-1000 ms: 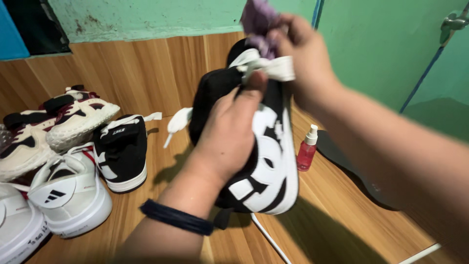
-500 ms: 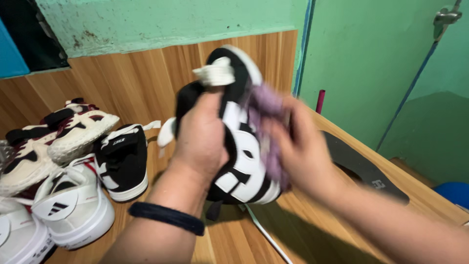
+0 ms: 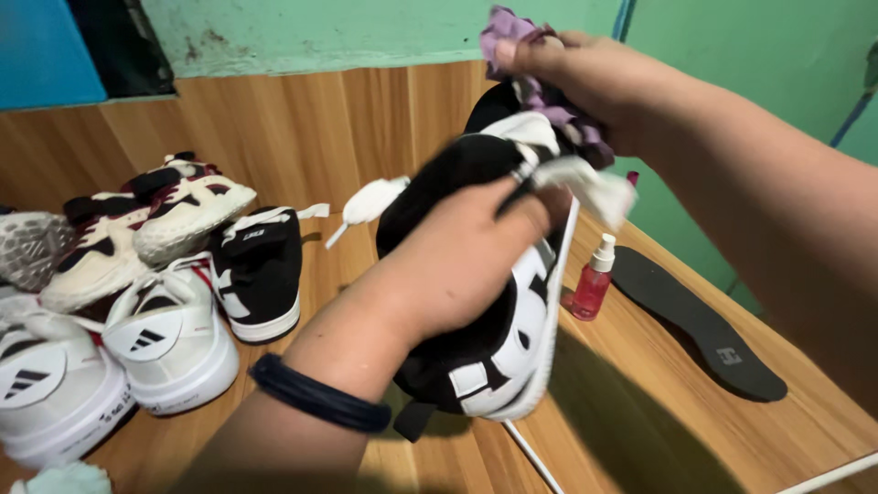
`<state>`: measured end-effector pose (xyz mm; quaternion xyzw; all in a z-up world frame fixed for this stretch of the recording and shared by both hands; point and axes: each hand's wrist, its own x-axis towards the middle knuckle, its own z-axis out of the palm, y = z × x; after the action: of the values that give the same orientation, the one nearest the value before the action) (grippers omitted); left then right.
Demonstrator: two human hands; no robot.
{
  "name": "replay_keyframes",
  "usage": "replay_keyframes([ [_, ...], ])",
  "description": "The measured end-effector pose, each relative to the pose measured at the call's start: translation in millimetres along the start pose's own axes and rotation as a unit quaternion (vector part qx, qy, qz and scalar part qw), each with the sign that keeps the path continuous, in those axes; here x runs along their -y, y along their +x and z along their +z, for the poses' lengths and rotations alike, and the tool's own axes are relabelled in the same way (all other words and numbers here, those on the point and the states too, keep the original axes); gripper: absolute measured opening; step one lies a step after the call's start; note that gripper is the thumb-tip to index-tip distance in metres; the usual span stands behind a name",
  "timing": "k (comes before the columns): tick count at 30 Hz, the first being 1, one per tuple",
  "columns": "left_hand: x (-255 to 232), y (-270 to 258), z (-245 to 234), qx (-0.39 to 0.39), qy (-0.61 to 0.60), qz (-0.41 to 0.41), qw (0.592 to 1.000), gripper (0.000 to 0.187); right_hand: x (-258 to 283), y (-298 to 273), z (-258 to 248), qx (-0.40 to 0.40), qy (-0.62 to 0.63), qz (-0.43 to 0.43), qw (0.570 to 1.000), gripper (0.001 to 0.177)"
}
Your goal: The person wipes a black and white sneaker with a purple cloth, then uses a toothbrush to scrub the sole and side panels. The shoe is rotated to clean multiple surfaces while other shoes remain on the table.
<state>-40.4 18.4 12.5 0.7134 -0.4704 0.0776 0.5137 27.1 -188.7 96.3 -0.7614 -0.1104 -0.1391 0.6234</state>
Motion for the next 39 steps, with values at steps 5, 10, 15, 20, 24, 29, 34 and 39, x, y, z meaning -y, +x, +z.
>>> replay_keyframes([
  [5,-1,0,-7,0.056,-0.012,-0.138,0.989,0.062,-21,-18,-6,-0.075,0.081,-0.092,0.99,0.042],
  [10,-8,-7,-11,0.018,-0.153,-0.281,0.947,0.084,-38,-26,-9,-0.153,0.117,-0.237,0.952,0.042],
  [15,-20,-11,-20,-0.011,-0.482,-0.098,0.87,0.085,-37,-35,-20,-0.17,0.152,-0.289,0.93,0.043],
  [20,-19,8,-11,-0.097,-0.683,-0.076,0.72,0.063,-40,-42,-12,-0.182,0.176,-0.285,0.924,0.045],
  [24,-16,2,-6,-0.132,-0.675,-0.07,0.723,0.079,-48,-47,-6,-0.162,0.163,-0.303,0.925,0.051],
  [29,-16,-11,3,-0.179,-0.698,-0.018,0.693,0.1,-43,-45,-17,-0.15,0.116,-0.287,0.939,0.047],
  [34,-20,-8,7,-0.171,-0.729,0.019,0.662,0.098,-33,-49,-8,-0.168,0.01,-0.324,0.931,0.038],
  [39,-29,-1,8,-0.134,-0.649,-0.02,0.748,0.085,-26,-74,1,-0.134,-0.34,-0.453,0.813,0.019],
])
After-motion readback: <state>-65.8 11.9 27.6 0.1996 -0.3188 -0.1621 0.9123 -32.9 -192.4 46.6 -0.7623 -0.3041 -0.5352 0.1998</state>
